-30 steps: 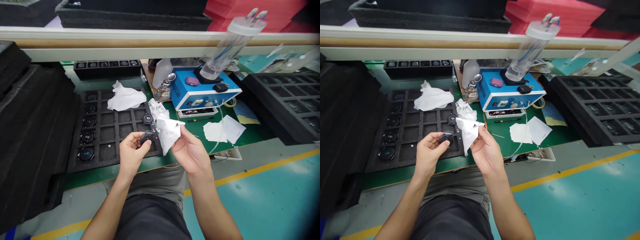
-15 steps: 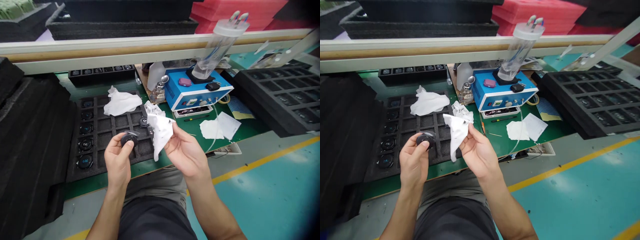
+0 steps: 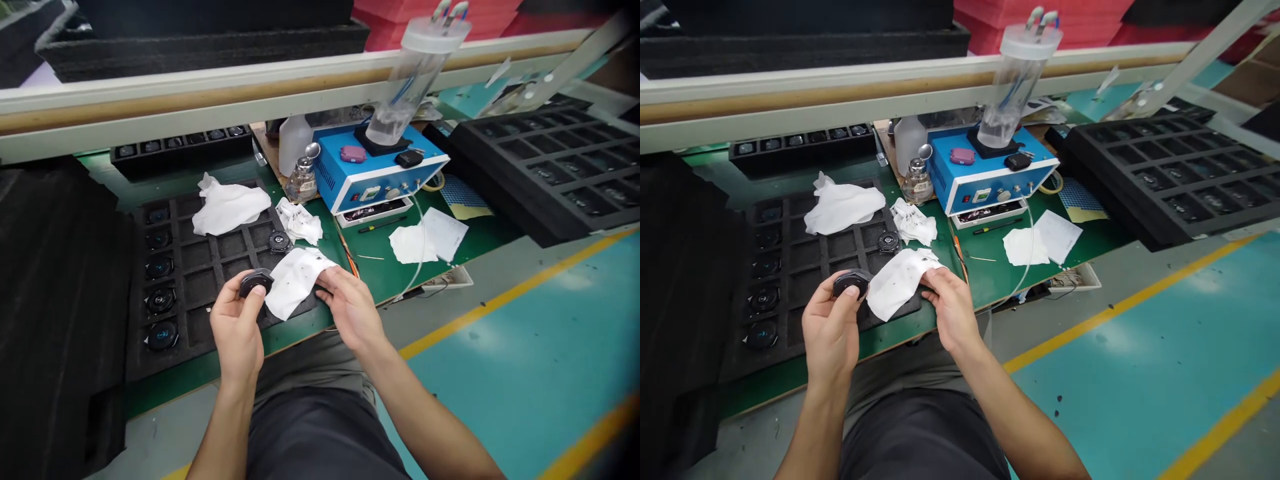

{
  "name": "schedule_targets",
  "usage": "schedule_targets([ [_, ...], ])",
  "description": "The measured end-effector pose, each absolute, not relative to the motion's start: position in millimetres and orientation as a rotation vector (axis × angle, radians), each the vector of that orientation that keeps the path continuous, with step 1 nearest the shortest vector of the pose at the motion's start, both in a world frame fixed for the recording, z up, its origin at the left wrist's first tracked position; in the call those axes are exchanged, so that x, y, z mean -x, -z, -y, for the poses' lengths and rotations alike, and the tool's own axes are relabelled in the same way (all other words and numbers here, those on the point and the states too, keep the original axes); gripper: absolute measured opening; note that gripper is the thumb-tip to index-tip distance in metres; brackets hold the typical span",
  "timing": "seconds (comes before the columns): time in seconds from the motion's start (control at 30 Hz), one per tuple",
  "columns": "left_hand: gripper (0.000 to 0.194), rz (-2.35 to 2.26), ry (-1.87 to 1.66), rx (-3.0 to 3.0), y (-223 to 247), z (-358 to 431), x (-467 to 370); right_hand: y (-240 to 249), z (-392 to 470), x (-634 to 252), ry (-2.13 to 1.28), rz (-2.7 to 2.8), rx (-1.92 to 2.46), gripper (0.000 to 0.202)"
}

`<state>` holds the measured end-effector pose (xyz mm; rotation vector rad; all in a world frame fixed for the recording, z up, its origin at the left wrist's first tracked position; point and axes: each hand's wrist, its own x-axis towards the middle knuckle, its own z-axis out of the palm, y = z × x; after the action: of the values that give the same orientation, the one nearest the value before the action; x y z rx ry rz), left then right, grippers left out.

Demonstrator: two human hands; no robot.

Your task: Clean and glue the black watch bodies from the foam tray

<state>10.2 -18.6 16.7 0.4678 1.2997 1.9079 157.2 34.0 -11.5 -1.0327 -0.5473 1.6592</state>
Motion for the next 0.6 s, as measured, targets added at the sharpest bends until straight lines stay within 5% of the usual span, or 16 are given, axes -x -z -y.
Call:
schedule_targets([
  [0.23,0.029,-1.334,-1.842,-0.606,-14,15,-21,4,-36,-144,-1.481,0.656,1.055,0.036],
  [0.6,0.016,-1.48,-1.833,-0.914,-2,17,-34,6,-7,-127,-0.249,1.518,0.991,0.005],
])
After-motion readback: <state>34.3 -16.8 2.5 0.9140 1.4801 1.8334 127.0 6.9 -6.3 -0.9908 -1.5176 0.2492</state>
